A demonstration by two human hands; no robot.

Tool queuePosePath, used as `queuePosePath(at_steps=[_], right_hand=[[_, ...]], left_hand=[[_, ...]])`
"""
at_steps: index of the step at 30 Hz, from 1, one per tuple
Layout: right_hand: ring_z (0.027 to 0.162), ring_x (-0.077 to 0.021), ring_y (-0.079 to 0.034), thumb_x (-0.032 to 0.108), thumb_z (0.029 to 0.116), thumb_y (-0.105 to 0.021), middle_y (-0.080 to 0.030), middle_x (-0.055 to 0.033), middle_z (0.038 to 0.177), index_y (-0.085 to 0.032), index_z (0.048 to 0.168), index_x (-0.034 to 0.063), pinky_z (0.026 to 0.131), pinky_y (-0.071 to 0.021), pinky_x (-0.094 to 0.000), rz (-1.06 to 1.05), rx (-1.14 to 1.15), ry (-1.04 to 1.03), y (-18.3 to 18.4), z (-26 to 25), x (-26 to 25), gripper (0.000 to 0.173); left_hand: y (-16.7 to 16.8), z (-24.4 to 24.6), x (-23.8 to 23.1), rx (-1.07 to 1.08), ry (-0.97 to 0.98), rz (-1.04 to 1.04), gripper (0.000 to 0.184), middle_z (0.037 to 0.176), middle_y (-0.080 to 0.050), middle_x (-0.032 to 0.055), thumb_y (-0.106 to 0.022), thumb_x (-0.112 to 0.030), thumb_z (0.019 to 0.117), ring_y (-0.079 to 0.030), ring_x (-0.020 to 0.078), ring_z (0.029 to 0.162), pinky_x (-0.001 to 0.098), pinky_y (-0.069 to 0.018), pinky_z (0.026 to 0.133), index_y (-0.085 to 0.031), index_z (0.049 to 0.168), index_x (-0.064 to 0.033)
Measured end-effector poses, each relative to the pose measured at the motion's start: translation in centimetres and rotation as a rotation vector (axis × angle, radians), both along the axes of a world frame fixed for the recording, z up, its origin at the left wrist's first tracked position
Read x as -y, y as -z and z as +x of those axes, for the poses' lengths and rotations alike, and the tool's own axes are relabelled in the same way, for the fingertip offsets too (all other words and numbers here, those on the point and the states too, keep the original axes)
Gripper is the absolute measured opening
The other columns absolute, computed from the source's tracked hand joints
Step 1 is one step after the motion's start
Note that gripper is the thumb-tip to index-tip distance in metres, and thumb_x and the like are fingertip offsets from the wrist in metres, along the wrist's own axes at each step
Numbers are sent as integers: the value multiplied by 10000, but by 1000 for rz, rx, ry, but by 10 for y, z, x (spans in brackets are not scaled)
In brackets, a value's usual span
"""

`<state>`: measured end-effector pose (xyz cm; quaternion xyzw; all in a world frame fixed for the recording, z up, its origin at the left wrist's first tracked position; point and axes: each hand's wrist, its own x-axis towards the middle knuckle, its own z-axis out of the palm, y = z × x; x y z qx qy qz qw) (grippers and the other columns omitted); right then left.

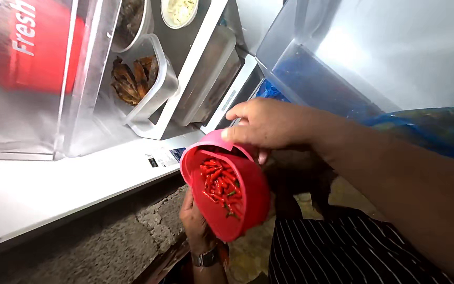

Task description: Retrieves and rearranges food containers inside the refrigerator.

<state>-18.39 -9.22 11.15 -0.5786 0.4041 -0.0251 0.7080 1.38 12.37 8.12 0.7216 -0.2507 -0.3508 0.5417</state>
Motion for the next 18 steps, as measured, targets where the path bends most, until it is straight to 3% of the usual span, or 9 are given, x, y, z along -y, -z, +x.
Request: queuePosePath(at_steps=[3, 6, 7, 9, 11, 12, 14, 15, 18], right_hand=[[582, -175, -689, 403, 1045, -577, -701, -100, 831, -662, 1189, 77, 524, -613, -367, 19, -75, -140, -1, 5, -2, 367], [573, -180, -686, 437, 1069, -513, -699, -99, 796, -677, 1131, 94, 514, -604, -360, 72, -32, -162, -3, 4, -2, 385], [571, -180, -685, 467, 1077, -483, -699, -100, 795, -671, 1148, 95, 506, -599, -348, 100, -6, -152, -3, 3, -2, 423], [547, -176, -655, 586, 1072, -365, -678, -100, 761, -680, 1070, 85, 472, -559, -330, 135, 54, -114, -4, 0, -4, 592], [582, -175, -657, 752, 991, -265, -674, -88, 744, -698, 980, 94, 491, -550, -355, 120, 78, -102, -6, 0, -7, 788], [647, -176, -673, 783, 966, -277, -682, -81, 772, -706, 999, 99, 549, -562, -382, 78, 80, -115, -6, 0, -7, 808], [830, -224, -691, 718, 979, -437, -695, -112, 918, -673, 1202, 64, 737, -580, -466, 7, 33, -159, -10, 0, -5, 730], [845, -249, -677, 641, 992, -514, -682, -132, 935, -653, 1223, 48, 766, -565, -489, -6, -16, -148, -14, 1, -5, 651], [790, -216, -643, 555, 1053, -452, -643, -80, 830, -688, 1010, 101, 689, -515, -467, -148, -77, -82, 3, 5, -6, 513]], left_hand=[[-13, 9, 3, 135, 75, 46, 241, 1002, -750, 31, -505, -33, 980, -716, 71, 907, 255, -607, 840, -681, 1125, 44], [-19, 25, 1, 201, 158, 44, 240, 1032, -749, 37, -514, -15, 977, -711, 73, 937, 263, -600, 864, -689, 1127, 53], [-23, 28, 1, 208, 171, 43, 244, 1040, -754, 30, -512, -14, 988, -714, 64, 942, 255, -603, 862, -688, 1146, 48], [-36, 24, 3, 202, 178, 76, 255, 1049, -755, -10, -499, -22, 1009, -714, 32, 944, 227, -604, 851, -681, 1184, 13], [-45, 20, 9, 233, 157, 107, 240, 1006, -752, 22, -516, -30, 995, -716, 73, 898, 257, -610, 818, -704, 1136, 20], [-48, 18, 13, 260, 151, 108, 224, 972, -751, 22, -520, -28, 976, -716, 77, 872, 255, -612, 802, -712, 1081, 19], [-52, 16, 19, 287, 166, 100, 216, 968, -743, 4, -523, -33, 941, -705, 63, 877, 240, -599, 815, -721, 1020, 5], [-53, 16, 21, 282, 175, 91, 216, 984, -744, 8, -527, -33, 939, -705, 65, 888, 239, -597, 823, -720, 1027, 8], [-51, 19, 23, 154, 168, 34, 272, 1053, -743, 75, -496, -65, 984, -714, 123, 931, 295, -604, 839, -699, 1132, 39]])
